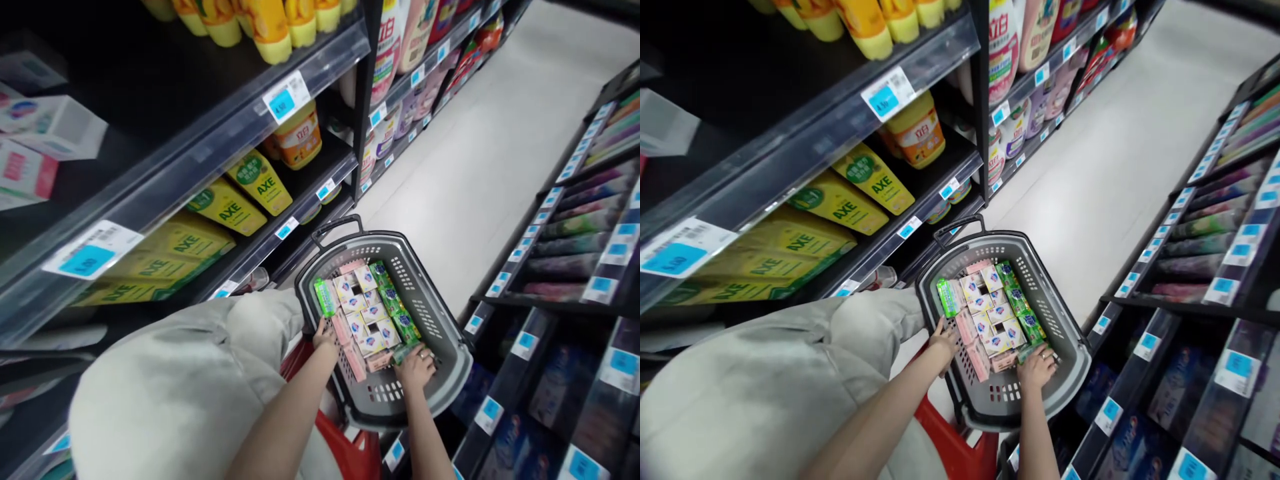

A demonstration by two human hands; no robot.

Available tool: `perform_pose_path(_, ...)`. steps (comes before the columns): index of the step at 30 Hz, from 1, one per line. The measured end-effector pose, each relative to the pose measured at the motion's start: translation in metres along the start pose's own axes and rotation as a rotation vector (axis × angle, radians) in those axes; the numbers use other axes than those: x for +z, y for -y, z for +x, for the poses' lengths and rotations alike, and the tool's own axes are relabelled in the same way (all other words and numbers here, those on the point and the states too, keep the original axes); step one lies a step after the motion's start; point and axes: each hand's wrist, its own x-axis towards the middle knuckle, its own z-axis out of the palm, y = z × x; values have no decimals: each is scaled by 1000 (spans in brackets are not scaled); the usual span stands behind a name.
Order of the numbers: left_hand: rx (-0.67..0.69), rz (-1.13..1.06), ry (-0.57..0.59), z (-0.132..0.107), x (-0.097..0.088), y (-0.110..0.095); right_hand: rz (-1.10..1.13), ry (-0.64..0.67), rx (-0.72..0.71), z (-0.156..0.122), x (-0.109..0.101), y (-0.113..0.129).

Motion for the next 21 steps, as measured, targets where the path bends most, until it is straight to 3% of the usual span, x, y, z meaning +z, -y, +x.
perform_pose_path(4, -37, 85, 155, 5, 4, -3, 6, -24, -15, 6, 8, -5)
perform_pose_path(9, 4, 80, 185, 2, 5, -11, -84, -70, 36, 17, 15, -12)
perform_pose_path(14, 26, 110, 218, 8, 9, -27, -109, -87, -4, 28, 21, -26)
perform_pose_path(18, 66, 179, 171, 13, 4, -33, -80, 7, -74, 37, 18, -37)
perform_pose_path(21, 125, 271, 90, 11, -7, -27, -54, 30, -9, 49, 6, -35)
